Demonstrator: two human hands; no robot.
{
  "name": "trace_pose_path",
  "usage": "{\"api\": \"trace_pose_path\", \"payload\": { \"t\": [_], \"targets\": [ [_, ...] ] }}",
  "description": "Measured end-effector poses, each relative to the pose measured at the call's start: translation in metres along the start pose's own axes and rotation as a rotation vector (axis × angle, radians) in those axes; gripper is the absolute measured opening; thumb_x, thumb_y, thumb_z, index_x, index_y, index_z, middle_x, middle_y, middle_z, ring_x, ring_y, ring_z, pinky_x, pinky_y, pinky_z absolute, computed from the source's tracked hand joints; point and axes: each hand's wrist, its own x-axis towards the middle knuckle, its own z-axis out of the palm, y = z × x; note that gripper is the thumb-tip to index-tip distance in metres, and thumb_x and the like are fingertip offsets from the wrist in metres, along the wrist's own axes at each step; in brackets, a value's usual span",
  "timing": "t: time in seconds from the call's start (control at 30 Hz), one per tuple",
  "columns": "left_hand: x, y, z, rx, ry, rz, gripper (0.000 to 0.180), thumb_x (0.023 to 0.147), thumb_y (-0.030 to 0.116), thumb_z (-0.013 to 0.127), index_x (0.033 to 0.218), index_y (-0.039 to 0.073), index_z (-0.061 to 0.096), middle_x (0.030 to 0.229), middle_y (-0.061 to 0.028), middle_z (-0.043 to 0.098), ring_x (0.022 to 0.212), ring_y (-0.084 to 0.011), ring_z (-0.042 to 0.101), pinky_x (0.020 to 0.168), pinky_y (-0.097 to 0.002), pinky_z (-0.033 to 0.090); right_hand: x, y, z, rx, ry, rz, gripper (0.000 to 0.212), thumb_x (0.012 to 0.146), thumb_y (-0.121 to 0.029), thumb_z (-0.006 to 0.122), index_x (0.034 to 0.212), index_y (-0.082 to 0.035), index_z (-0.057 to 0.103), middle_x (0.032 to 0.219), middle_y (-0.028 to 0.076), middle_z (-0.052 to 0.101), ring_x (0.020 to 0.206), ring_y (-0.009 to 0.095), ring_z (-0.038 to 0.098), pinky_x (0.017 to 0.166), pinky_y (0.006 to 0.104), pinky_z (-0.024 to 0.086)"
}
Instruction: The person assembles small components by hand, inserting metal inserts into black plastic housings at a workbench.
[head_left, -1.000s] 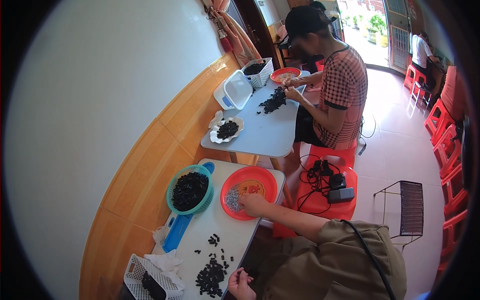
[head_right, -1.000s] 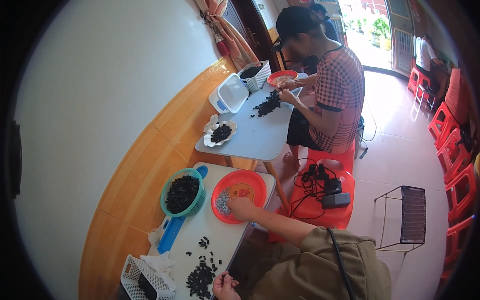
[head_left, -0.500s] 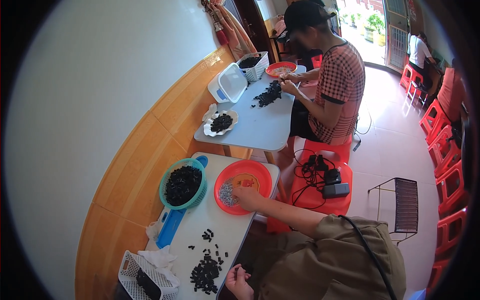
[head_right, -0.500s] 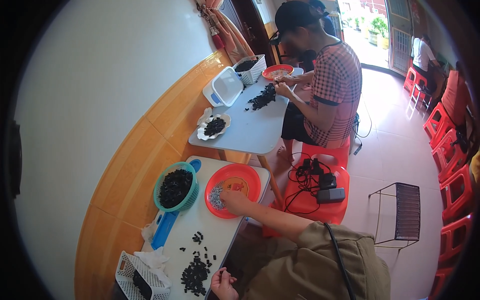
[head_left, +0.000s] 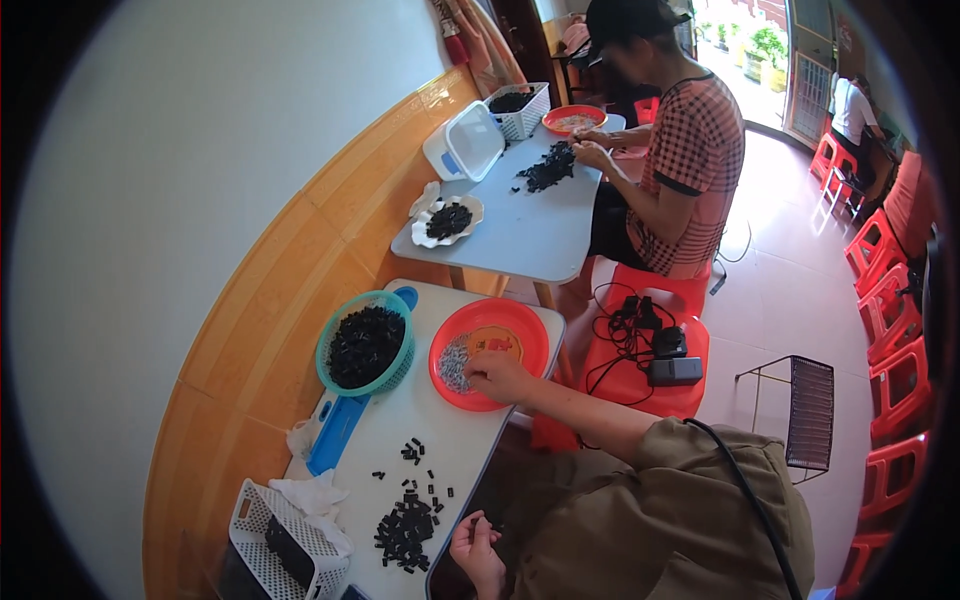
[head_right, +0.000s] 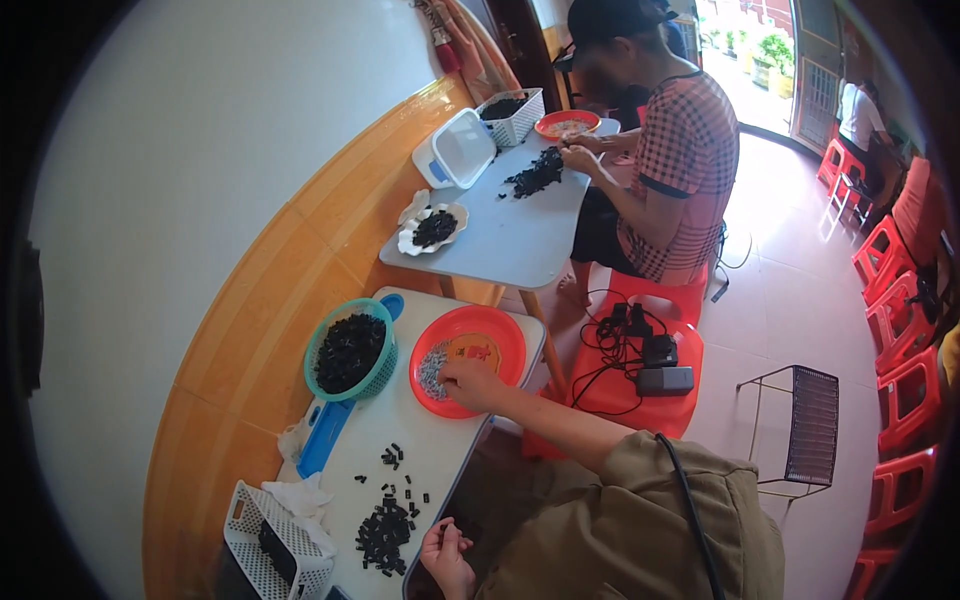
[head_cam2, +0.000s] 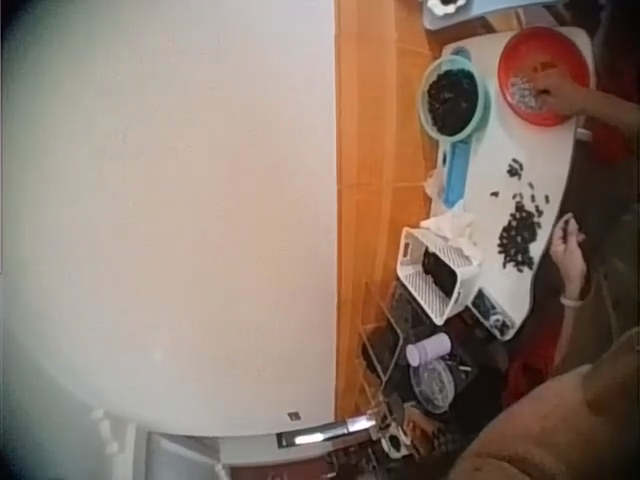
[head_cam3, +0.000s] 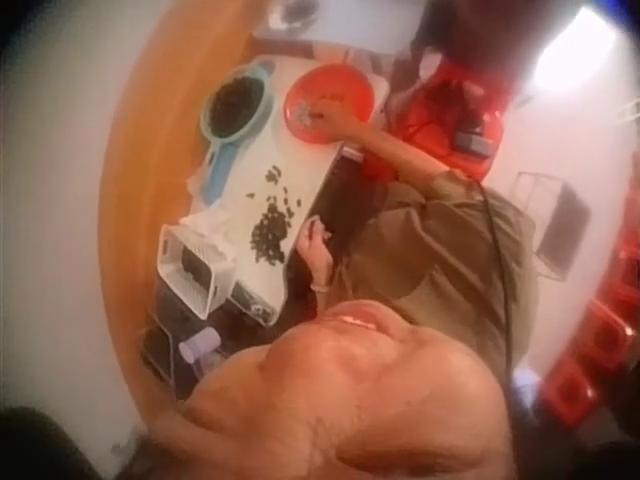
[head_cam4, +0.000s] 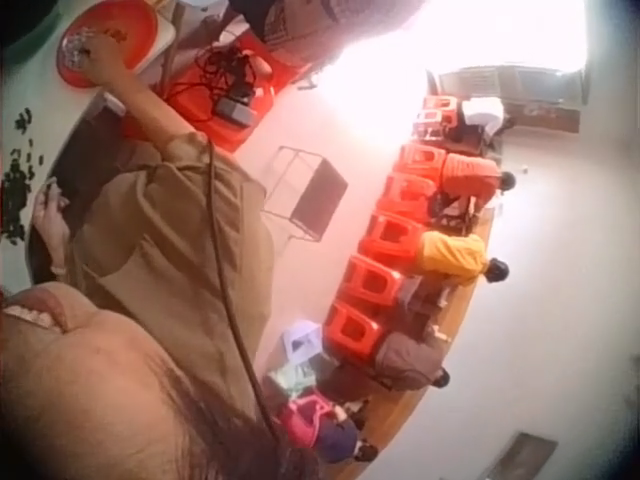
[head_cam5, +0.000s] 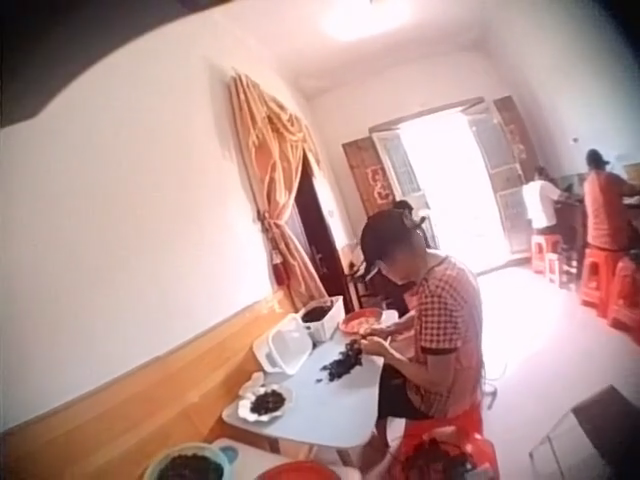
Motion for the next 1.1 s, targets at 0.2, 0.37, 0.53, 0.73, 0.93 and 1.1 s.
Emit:
{"api": "trace_pose_path", "payload": {
  "t": [0.2,0.37,0.53,0.73,0.93,1.1],
  "targets": [
    [0.013,-0.006,-0.007,0.017,0.0,0.083,0.008,0.088,0.003,0.063,0.094,-0.002,0.063,0.075,-0.004,0.059,0.056,-0.0083,0.051,0.056,-0.0212,0.046,0.006,-0.015,0.01,0.229,0.023,0.108,0.01,0.078,0.0,0.063,0.088,0.0,0.065,0.083,0.013,0.065,0.078,0.023,0.064,0.07,0.0335,0.051],
    [0.031,-0.006,-0.01,0.06,0.056,0.155,0.006,0.087,0.001,0.063,0.092,-0.002,0.062,0.074,-0.0021,0.058,0.061,-0.0073,0.051,0.058,-0.0195,0.043,0.006,-0.044,0.032,0.314,-0.043,0.005,0.011,0.076,0.002,0.064,0.087,0.0,0.066,0.081,0.013,0.065,0.076,0.024,0.064,0.068,0.0331,0.051],
    [0.058,0.001,-0.011,0.049,0.111,0.275,0.007,0.088,0.005,0.062,0.093,0.0,0.061,0.075,-0.0031,0.058,0.059,-0.0097,0.052,0.056,-0.0214,0.045,-0.016,-0.076,0.068,0.478,-0.317,0.033,0.009,0.081,0.001,0.063,0.089,0.0,0.066,0.083,0.011,0.065,0.08,0.022,0.064,0.07,0.0315,0.051],
    [0.067,0.007,-0.01,0.028,0.212,0.31,0.007,0.09,0.004,0.06,0.094,-0.001,0.06,0.079,-0.0025,0.057,0.062,-0.0084,0.052,0.058,-0.02,0.043,-0.034,-0.093,0.088,0.58,-0.536,0.072,0.01,0.081,-0.001,0.063,0.091,0.0,0.066,0.084,0.01,0.064,0.079,0.022,0.063,0.071,0.0321,0.05],
    [0.06,0.006,-0.015,0.059,0.207,0.307,0.008,0.092,0.006,0.058,0.095,-0.001,0.06,0.077,-0.0021,0.057,0.062,-0.0076,0.051,0.058,-0.0198,0.043,-0.043,-0.092,0.092,0.655,-0.61,0.127,0.01,0.081,0.0,0.062,0.091,0.0,0.065,0.084,0.01,0.063,0.08,0.022,0.062,0.072,0.0313,0.05],
    [0.05,-0.004,-0.008,0.037,0.22,0.306,0.008,0.092,0.005,0.058,0.096,-0.001,0.06,0.077,-0.002,0.058,0.062,-0.0071,0.051,0.058,-0.0194,0.043,-0.054,-0.102,0.085,0.706,-0.594,0.143,0.01,0.082,0.0,0.062,0.091,0.001,0.065,0.086,0.01,0.064,0.081,0.02,0.062,0.073,0.0307,0.05]
  ]
}}
